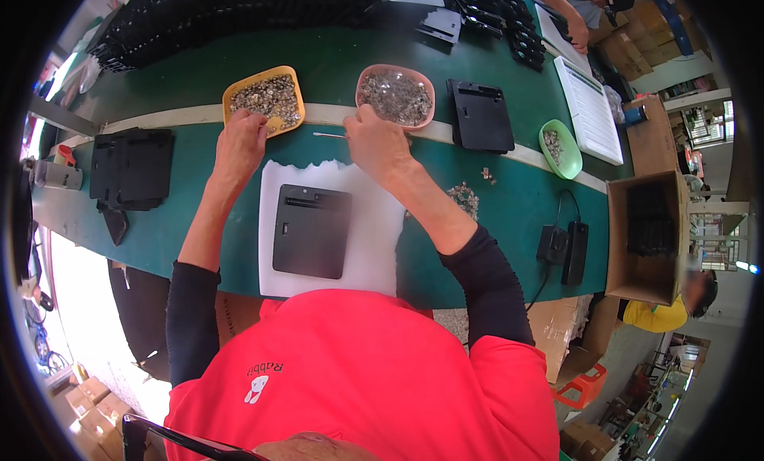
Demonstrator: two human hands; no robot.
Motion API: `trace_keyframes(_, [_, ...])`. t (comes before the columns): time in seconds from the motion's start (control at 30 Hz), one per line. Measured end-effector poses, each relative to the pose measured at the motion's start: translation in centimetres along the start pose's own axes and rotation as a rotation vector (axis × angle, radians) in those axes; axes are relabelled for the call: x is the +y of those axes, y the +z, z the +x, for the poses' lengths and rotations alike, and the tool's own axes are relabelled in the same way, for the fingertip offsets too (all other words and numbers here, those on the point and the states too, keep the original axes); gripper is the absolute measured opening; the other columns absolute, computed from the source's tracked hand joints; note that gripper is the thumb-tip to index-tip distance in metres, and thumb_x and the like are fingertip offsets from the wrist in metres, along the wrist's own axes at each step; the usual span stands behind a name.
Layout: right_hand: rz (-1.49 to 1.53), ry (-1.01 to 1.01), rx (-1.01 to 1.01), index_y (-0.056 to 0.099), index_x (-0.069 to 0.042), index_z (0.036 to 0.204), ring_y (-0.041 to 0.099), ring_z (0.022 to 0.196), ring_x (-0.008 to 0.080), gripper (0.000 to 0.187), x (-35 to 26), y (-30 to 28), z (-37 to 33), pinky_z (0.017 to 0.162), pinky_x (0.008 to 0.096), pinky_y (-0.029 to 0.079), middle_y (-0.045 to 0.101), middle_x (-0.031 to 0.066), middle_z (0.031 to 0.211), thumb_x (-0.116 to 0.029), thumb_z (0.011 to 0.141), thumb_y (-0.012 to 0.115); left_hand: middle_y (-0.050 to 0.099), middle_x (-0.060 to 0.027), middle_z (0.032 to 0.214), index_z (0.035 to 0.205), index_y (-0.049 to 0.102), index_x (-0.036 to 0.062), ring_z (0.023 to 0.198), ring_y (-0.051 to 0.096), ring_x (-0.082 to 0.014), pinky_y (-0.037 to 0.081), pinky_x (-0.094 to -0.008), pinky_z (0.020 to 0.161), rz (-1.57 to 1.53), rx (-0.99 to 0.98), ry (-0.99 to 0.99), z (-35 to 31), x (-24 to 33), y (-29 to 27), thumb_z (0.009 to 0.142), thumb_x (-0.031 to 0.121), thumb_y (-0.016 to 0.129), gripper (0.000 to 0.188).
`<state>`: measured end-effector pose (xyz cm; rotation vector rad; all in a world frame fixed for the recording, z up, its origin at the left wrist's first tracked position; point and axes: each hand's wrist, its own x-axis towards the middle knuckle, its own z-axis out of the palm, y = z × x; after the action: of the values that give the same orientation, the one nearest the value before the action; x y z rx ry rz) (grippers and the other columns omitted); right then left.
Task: The person uses a small screwdriver to insert and tighten screws into a black rectangular electronic device. They repeatedly pick up screws from a yellow tray, place them into the device, and secure them. The person also flips the device over to work on different sides.
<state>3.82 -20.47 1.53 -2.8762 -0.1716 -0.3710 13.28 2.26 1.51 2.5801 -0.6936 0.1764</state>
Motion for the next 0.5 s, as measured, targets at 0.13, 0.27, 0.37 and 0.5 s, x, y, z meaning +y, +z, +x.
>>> trace_keyframes(0.13, [-0.208,-0.024,-0.074,0.063,0.001,0.086,0.068,0.072,0.0361,0.01,0.3,2.5,1.4,0.064,0.0426,0.057,0.059,0.0172,0.091,-0.003,0.079,0.056,0.058,-0.0222,0.105,0.087,0.066,-0.0009,0.092,0.065,-0.0389,0.055,-0.0461,0.077,0.121,-0.03,0.057,1.5,-1.0,0.6,0.083,0.005,0.06,0.009])
trace_keyframes(0.27, [-0.197,-0.015,-0.134,0.063,0.003,0.087,0.068,0.073,0.0356,0.012,1.1,3.4,1.1,0.066,0.0425,0.057,0.059,0.0177,0.094,-0.001,0.078,0.057,0.06,-0.0241,0.1,0.084,0.07,-0.0006,0.087,0.067,-0.0394,0.056,-0.0451,0.074,0.201,-0.113,0.058,2.1,-2.2,1.7,0.08,0.003,0.061,0.011])
trace_keyframes(0.37, [-0.165,-0.024,-0.096,0.065,0.003,0.086,0.069,0.075,0.0343,0.012,0.8,2.8,0.7,0.067,0.0413,0.057,0.06,0.0177,0.093,-0.001,0.076,0.059,0.063,-0.0242,0.098,0.085,0.071,-0.0015,0.086,0.068,-0.0382,0.057,-0.0434,0.072,0.279,-0.119,0.042,2.4,-1.9,2.0,0.079,0.005,0.063,0.012])
trace_keyframes(0.5, [-0.219,-0.043,-0.071,0.066,0.003,0.083,0.069,0.075,0.0326,0.011,0.6,2.5,0.7,0.067,0.0389,0.058,0.061,0.0172,0.089,-0.001,0.075,0.061,0.063,-0.023,0.096,0.085,0.07,-0.0013,0.085,0.068,-0.0387,0.056,-0.0456,0.073,0.255,-0.125,0.016,2.4,-1.7,1.8,0.079,0.004,0.06,0.012])
